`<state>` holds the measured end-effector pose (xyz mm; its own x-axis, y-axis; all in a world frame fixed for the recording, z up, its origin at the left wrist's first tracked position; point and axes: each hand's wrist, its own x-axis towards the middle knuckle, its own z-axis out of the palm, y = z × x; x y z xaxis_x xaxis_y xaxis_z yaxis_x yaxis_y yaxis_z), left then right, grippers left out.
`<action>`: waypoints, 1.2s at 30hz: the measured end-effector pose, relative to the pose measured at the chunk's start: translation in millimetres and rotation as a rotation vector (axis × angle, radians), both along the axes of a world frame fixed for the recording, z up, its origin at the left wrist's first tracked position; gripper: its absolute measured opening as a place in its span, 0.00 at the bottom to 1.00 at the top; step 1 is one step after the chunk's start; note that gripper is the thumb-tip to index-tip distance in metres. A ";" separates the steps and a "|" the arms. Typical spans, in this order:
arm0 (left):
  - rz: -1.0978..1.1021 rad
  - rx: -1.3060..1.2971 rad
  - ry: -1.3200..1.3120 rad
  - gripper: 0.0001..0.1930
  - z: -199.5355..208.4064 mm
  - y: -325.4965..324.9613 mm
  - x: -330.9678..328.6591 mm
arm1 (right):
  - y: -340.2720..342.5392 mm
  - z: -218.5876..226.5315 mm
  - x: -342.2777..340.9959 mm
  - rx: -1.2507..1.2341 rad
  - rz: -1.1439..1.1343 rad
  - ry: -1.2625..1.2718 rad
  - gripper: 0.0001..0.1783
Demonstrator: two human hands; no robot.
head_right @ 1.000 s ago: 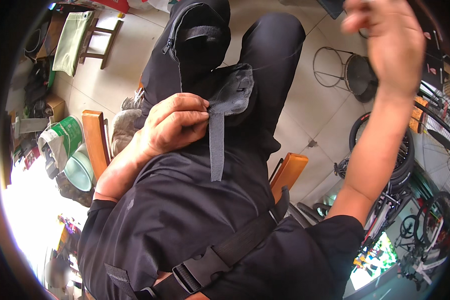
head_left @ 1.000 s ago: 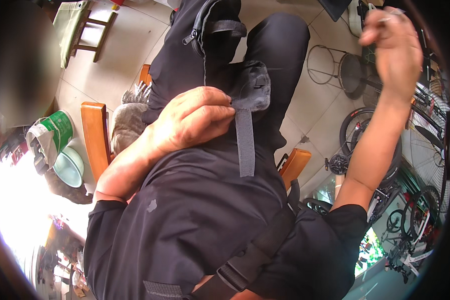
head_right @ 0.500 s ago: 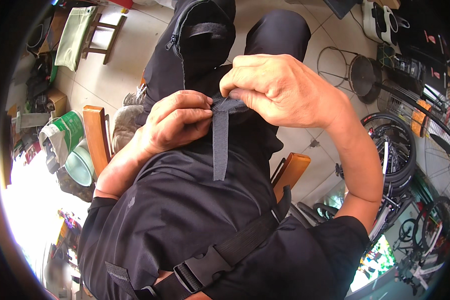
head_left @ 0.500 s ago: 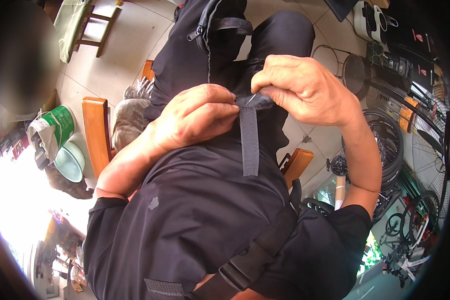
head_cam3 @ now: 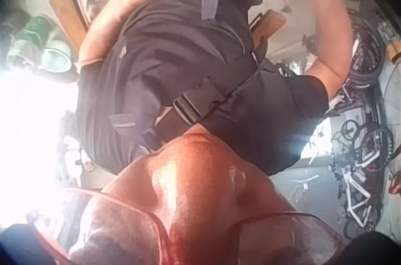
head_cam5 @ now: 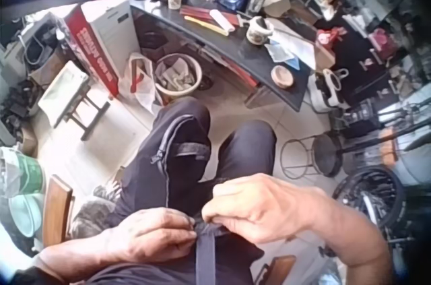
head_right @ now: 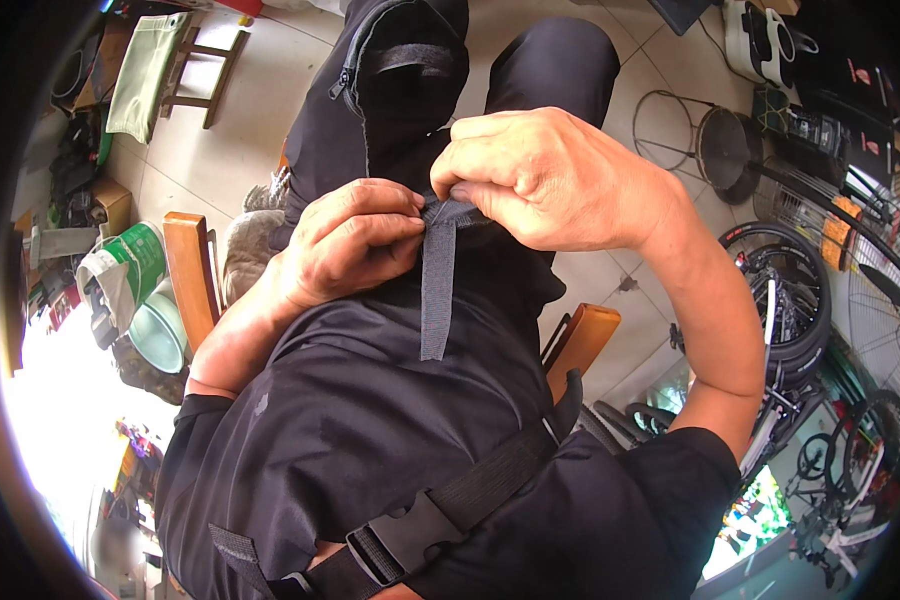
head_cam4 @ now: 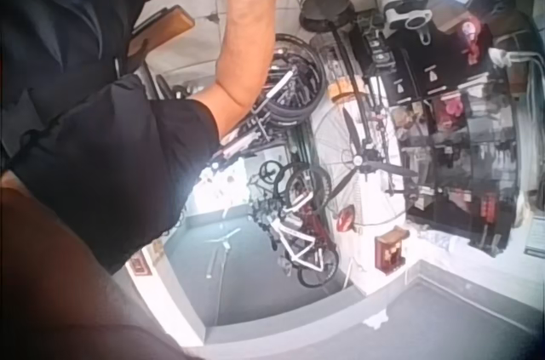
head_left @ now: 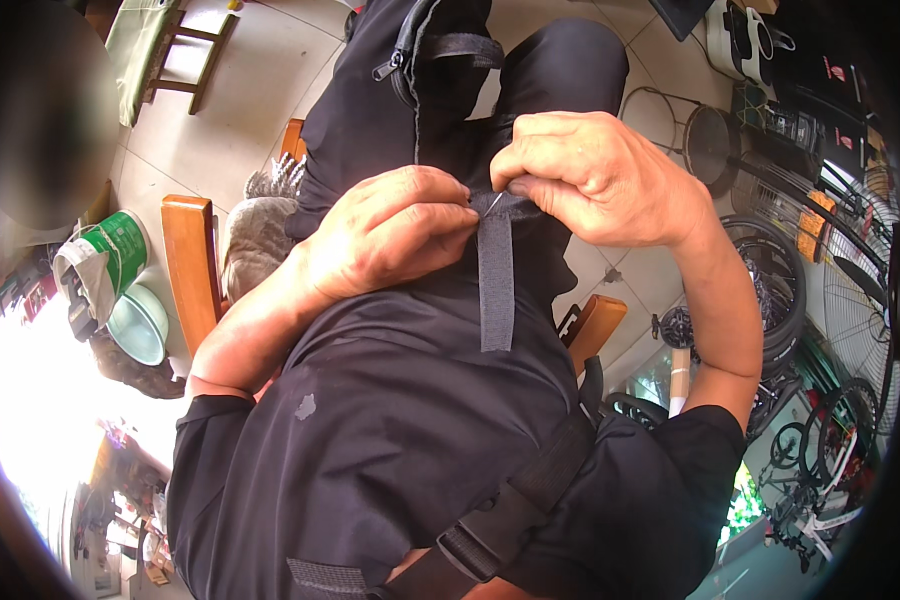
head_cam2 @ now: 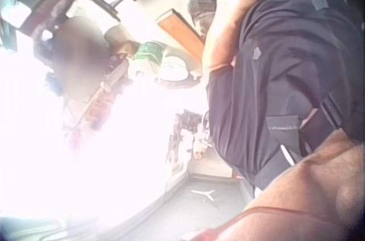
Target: The person is sewing a black bag using a needle and thread. They are sitting in a chair and holding the bag on their lap while stitching the fabric.
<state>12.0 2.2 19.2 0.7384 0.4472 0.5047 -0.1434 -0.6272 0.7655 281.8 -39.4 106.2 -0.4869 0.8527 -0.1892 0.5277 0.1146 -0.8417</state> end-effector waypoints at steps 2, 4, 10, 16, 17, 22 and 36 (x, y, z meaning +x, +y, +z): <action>-0.006 0.012 -0.021 0.21 -4.9 1.0 0.2 | 0.7 0.2 -0.2 -0.001 0.002 0.001 0.06; -0.012 0.016 -0.026 0.23 -6.4 1.5 0.7 | 0.7 -0.3 -0.2 0.001 0.006 -0.005 0.06; -0.043 -0.003 0.049 0.18 2.6 3.7 1.1 | 0.2 -5.1 -1.1 0.057 0.049 0.004 0.06; -0.090 0.030 0.097 0.20 8.9 8.5 1.5 | 4.5 2.3 -7.0 0.186 0.162 -0.115 0.05; -0.085 0.039 0.098 0.20 8.5 8.2 1.5 | 5.3 4.8 -8.9 0.206 0.186 -0.145 0.05; -0.066 0.083 0.101 0.19 2.8 4.9 1.4 | 5.0 8.3 -16.9 0.296 0.232 -0.195 0.05; -0.032 -0.128 0.124 0.19 -6.7 3.3 -1.1 | 1.2 -19.4 -6.9 -0.027 0.077 -0.028 0.06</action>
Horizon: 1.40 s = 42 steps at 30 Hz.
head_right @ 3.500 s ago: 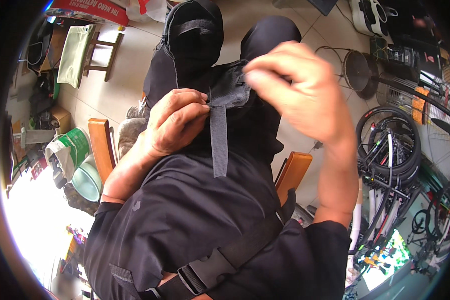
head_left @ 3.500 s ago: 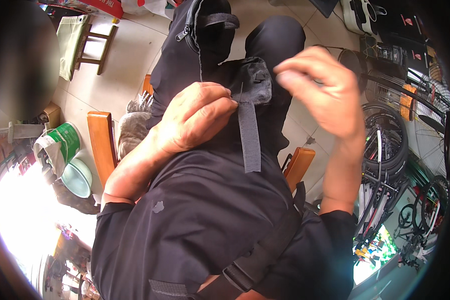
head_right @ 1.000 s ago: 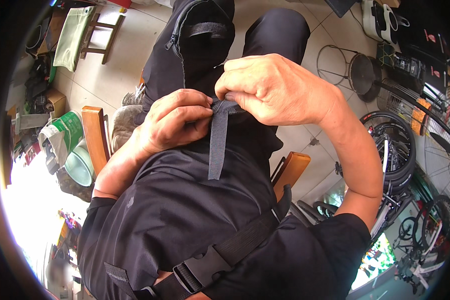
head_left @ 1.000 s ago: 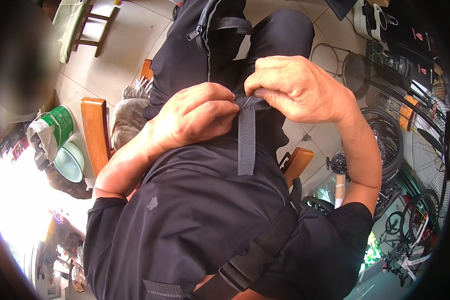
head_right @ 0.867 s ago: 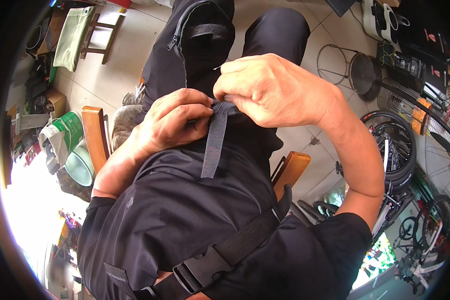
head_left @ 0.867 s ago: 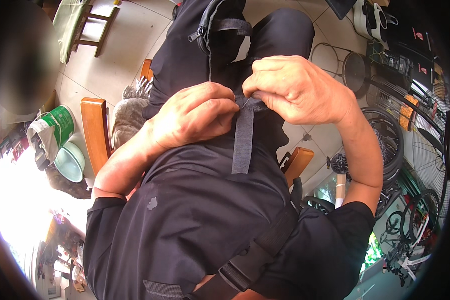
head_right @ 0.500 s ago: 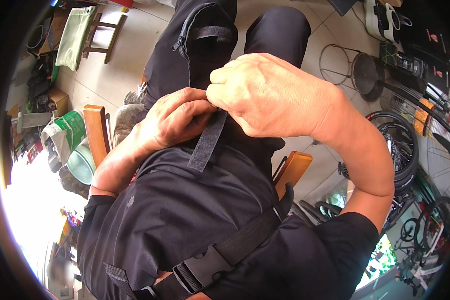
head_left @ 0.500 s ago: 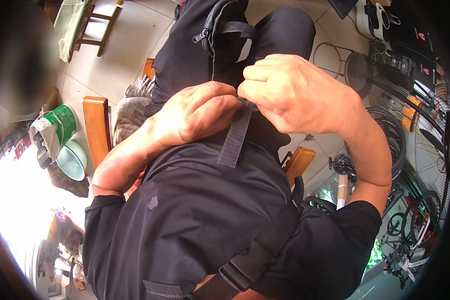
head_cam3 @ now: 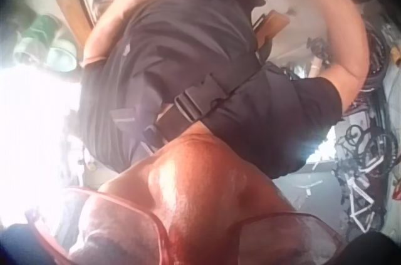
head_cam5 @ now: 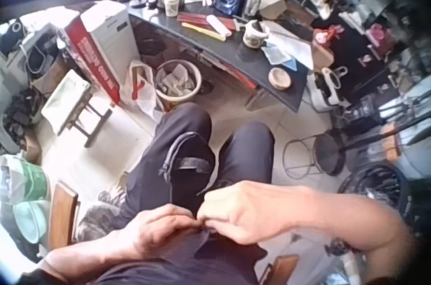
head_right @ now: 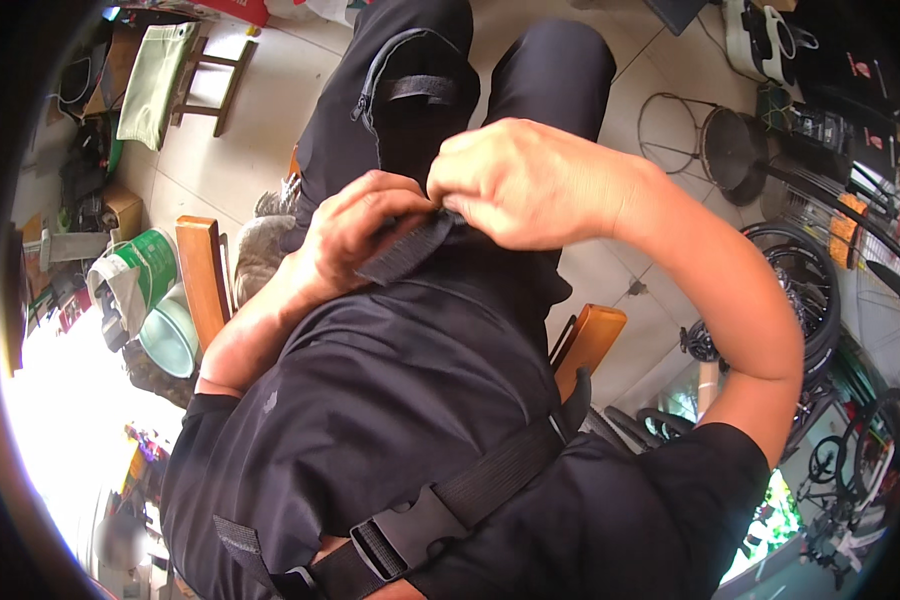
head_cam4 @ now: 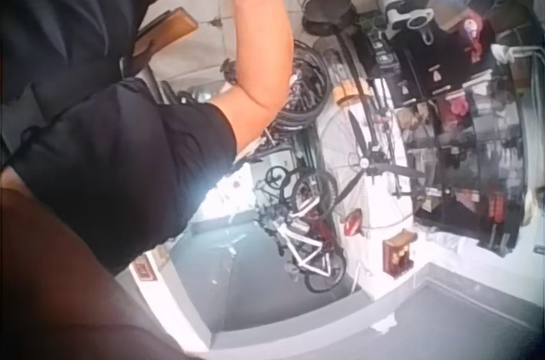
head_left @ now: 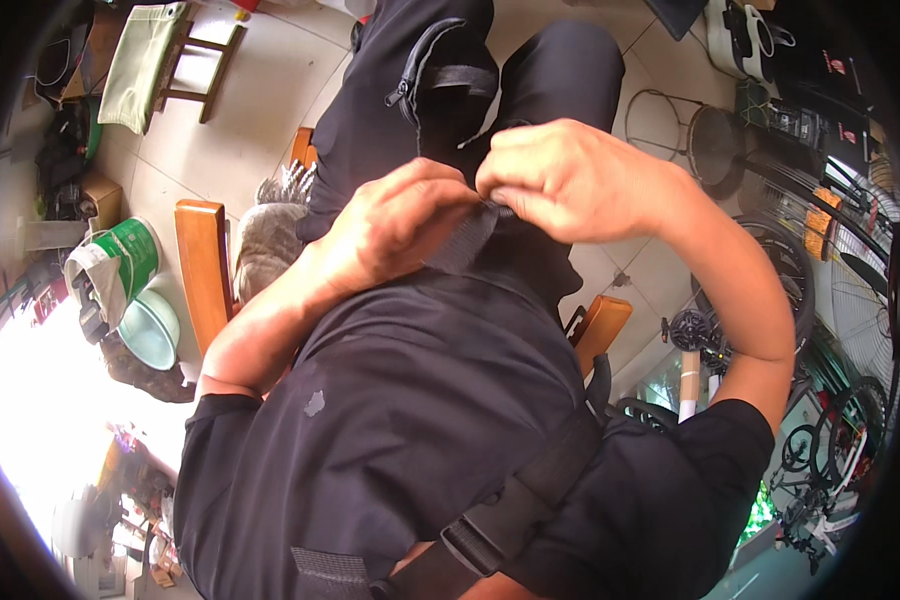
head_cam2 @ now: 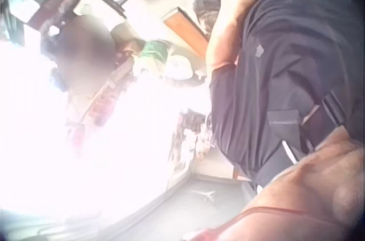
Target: The person is sewing a black bag using a needle and thread. They are sitting in a chair and holding the bag on their lap while stitching the fabric.
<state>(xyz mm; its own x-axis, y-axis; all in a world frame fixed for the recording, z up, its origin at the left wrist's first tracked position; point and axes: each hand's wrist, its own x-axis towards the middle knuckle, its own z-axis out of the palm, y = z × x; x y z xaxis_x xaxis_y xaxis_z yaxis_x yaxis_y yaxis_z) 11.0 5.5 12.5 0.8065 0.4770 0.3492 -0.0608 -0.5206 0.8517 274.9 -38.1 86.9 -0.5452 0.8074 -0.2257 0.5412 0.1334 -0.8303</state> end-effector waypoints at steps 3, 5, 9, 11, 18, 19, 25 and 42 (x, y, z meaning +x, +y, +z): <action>0.087 -0.127 0.022 0.16 -1.2 0.2 -2.1 | 11.8 -0.6 9.3 -0.448 -0.198 0.118 0.13; 0.087 -0.180 0.035 0.15 -0.4 -0.4 -5.0 | 11.2 -5.6 11.7 -0.565 -0.264 0.163 0.13; 0.098 -0.234 0.016 0.15 -3.0 0.0 -6.3 | 15.3 -13.8 11.6 -0.669 -0.374 0.252 0.14; 0.096 -0.233 0.015 0.15 -3.9 -2.0 -6.4 | 13.8 -22.0 10.9 -0.688 -0.389 0.294 0.14; 0.089 -0.121 0.019 0.17 -5.9 -3.5 -4.9 | 7.2 -35.2 -8.7 -0.485 -0.387 0.313 0.15; 0.096 -0.106 0.012 0.18 -5.7 -5.3 -4.6 | 6.4 -34.3 -12.0 -0.514 -0.405 0.312 0.14; 0.159 -0.082 -0.019 0.17 -5.4 -13.4 -1.3 | -0.1 -40.1 -14.0 -0.649 -0.473 0.345 0.13; 0.151 -0.209 0.019 0.12 -8.3 -7.1 -4.6 | 13.0 -33.9 -3.4 -0.766 -0.477 0.327 0.11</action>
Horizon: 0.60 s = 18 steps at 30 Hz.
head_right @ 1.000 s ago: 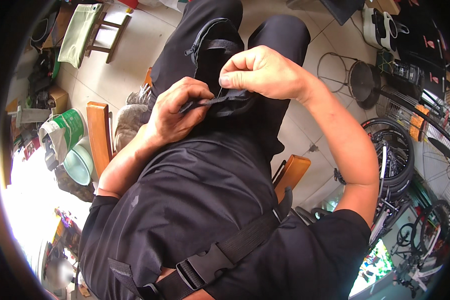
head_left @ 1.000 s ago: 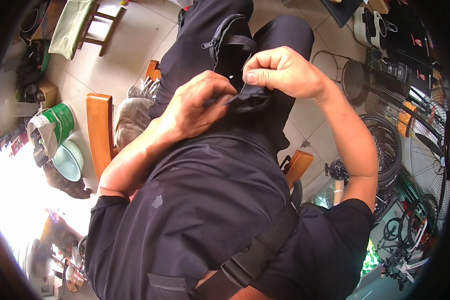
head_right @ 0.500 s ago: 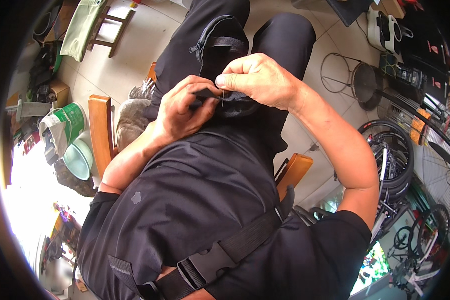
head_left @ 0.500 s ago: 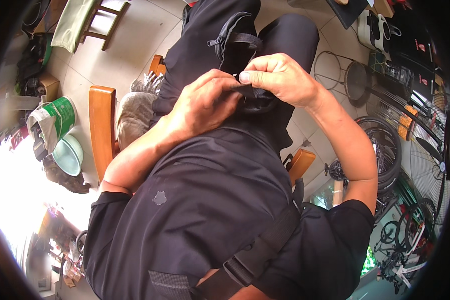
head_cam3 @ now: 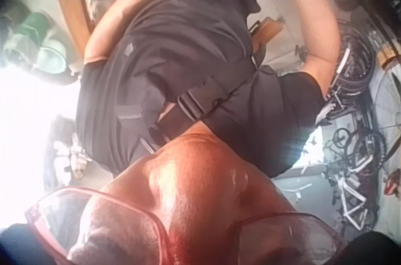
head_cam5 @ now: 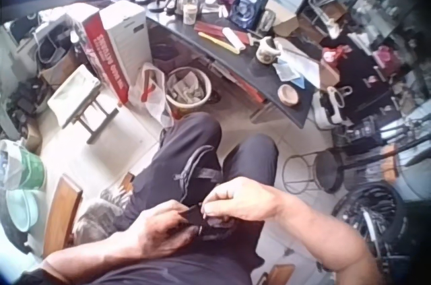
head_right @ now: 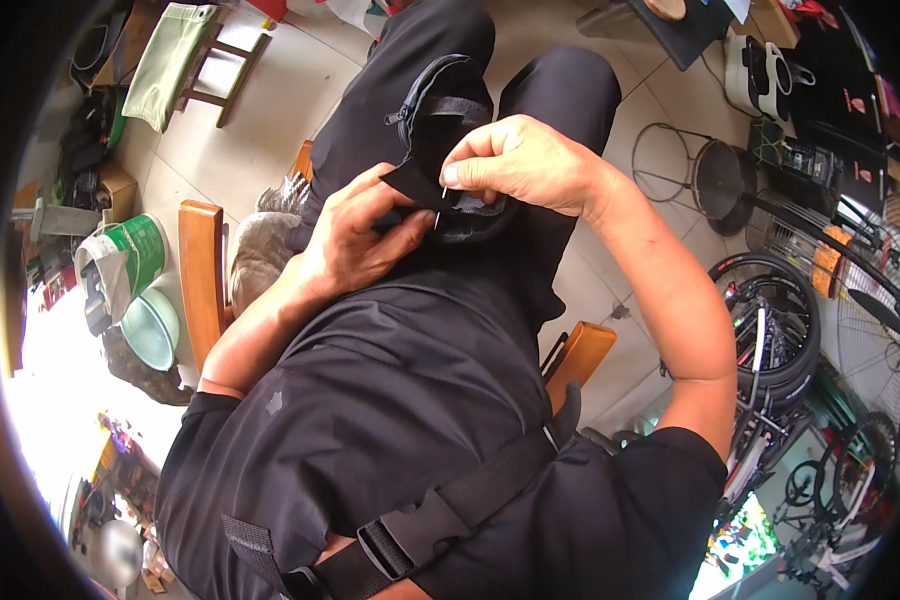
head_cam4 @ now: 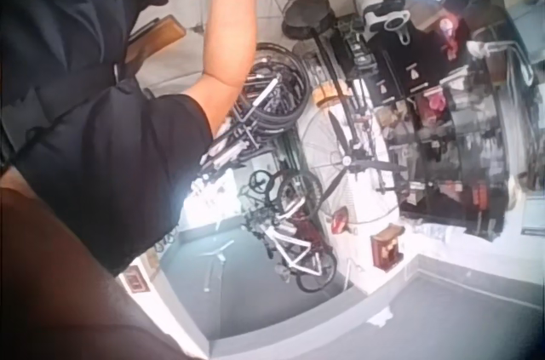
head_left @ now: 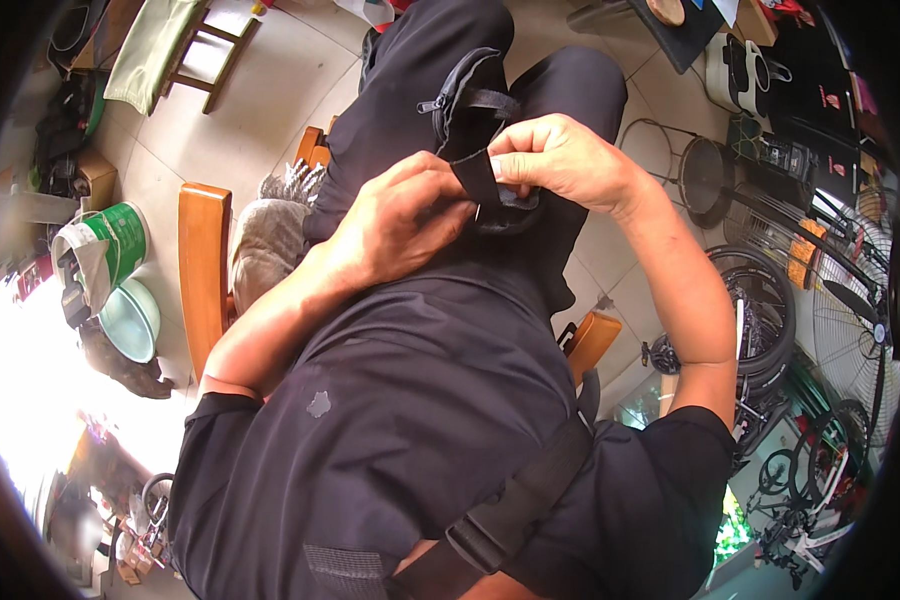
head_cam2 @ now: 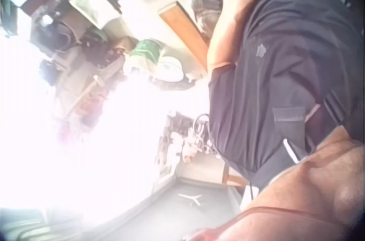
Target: The person is sewing a black bag using a needle and thread. They are sitting in a chair and holding the bag on their lap while stitching the fabric.
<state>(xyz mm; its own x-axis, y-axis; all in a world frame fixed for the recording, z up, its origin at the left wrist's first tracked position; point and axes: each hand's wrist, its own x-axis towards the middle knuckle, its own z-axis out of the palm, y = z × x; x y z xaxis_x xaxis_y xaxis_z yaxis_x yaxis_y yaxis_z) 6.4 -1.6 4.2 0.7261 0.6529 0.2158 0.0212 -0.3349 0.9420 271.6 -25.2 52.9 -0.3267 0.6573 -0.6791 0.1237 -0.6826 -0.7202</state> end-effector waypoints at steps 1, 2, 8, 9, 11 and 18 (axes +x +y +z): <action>0.013 0.037 -0.010 0.12 0.7 -0.8 -2.0 | -0.3 -0.2 0.0 0.002 0.000 0.002 0.12; 0.009 0.074 -0.004 0.12 -0.7 0.3 -2.7 | -0.6 -0.4 0.2 0.004 -0.001 0.005 0.12; 0.013 0.087 0.029 0.12 4.5 -1.6 0.1 | -3.8 -9.0 -1.9 0.049 -0.021 -0.020 0.14; -0.008 0.099 0.041 0.13 7.8 0.1 -0.5 | -4.5 -10.6 -1.4 0.068 -0.024 -0.016 0.14; -0.006 0.129 0.038 0.14 5.8 0.9 -1.2 | -4.9 -8.9 -3.1 0.112 -0.013 -0.027 0.14; 0.062 0.190 -0.004 0.15 1.4 2.9 2.9 | -7.7 -4.7 -13.2 0.120 0.021 0.015 0.14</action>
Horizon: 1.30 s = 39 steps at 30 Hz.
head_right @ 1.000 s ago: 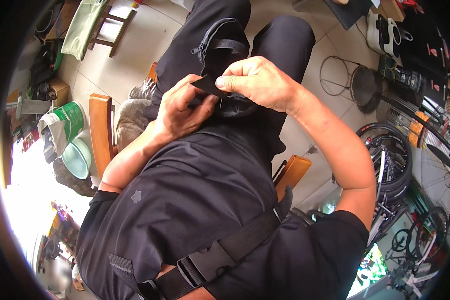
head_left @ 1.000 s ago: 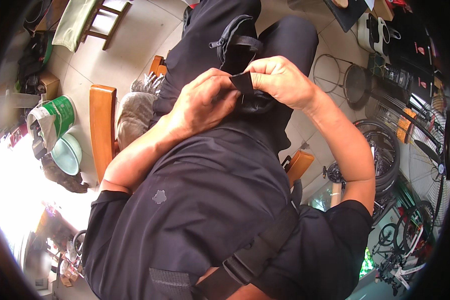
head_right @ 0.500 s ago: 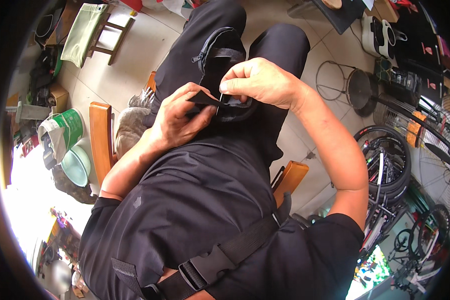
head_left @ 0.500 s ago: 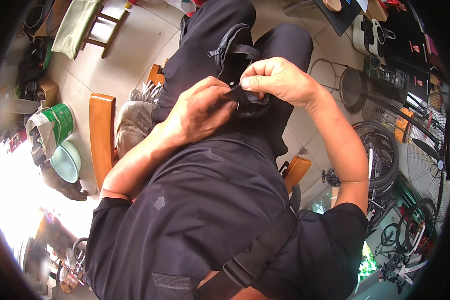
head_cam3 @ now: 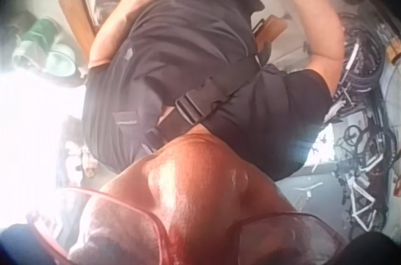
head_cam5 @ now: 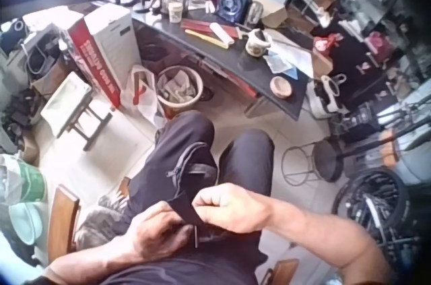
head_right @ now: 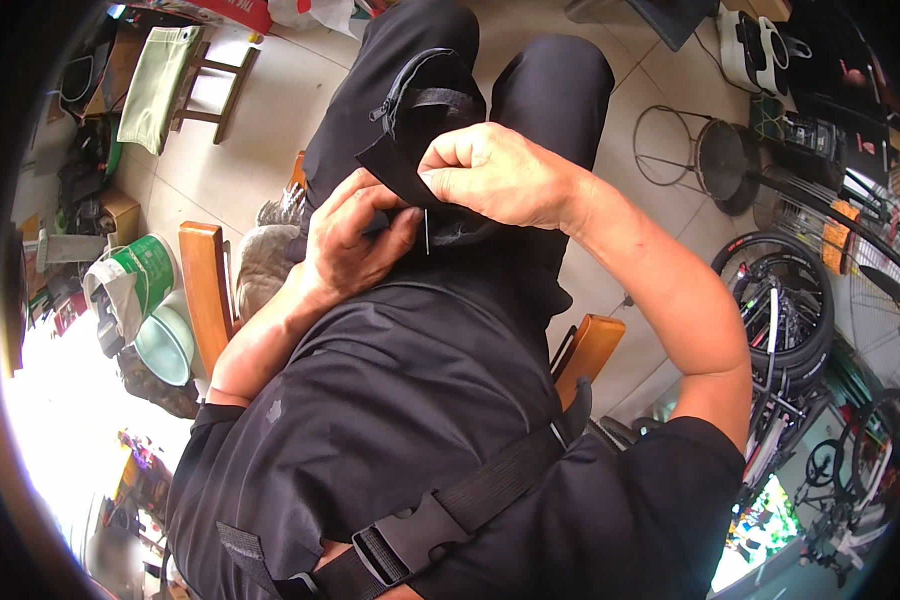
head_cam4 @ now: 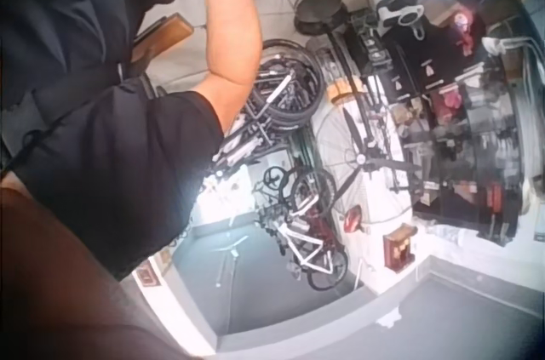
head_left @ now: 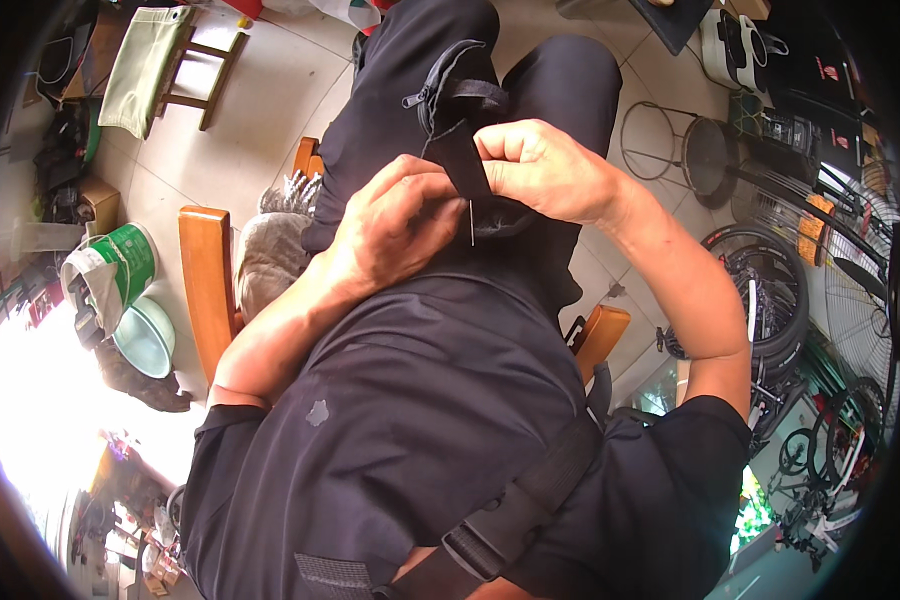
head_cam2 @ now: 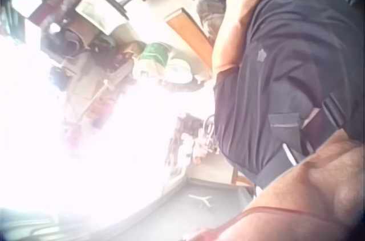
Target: The person is sewing a black bag using a needle and thread. They are sitting in a chair and holding the bag on their lap while stitching the fabric.
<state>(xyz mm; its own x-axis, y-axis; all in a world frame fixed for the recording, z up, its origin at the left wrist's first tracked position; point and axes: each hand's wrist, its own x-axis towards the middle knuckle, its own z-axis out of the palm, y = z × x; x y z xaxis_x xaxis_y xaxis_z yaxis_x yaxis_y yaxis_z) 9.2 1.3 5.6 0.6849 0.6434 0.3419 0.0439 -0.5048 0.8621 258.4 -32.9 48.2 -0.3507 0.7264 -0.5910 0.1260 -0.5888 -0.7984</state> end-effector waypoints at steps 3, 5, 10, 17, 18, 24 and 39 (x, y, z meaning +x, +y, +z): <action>-0.008 -0.155 0.056 0.10 3.9 1.7 -3.8 | 7.5 9.2 6.2 -0.033 0.026 -0.027 0.14; -0.037 -0.321 0.045 0.07 7.9 5.3 -2.2 | 16.2 19.1 16.0 0.202 0.101 -0.272 0.13; -0.053 -0.415 -0.027 0.03 -0.8 -0.7 -6.6 | 32.5 36.0 51.2 0.815 0.166 -0.855 0.14; 0.121 -0.743 0.110 0.09 14.1 -2.0 1.4 | 3.9 75.9 22.3 1.371 0.099 -1.170 0.18; 0.125 -0.745 0.120 0.09 15.0 -1.9 2.0 | -3.3 65.9 16.4 1.464 0.147 -0.992 0.15; 0.112 -0.683 0.083 0.08 16.9 -0.1 7.8 | -27.1 27.3 -10.1 1.493 0.229 -0.877 0.14; 0.177 -0.998 0.051 0.11 6.2 -0.6 16.9 | -78.8 139.2 -25.0 0.752 -0.891 0.576 0.11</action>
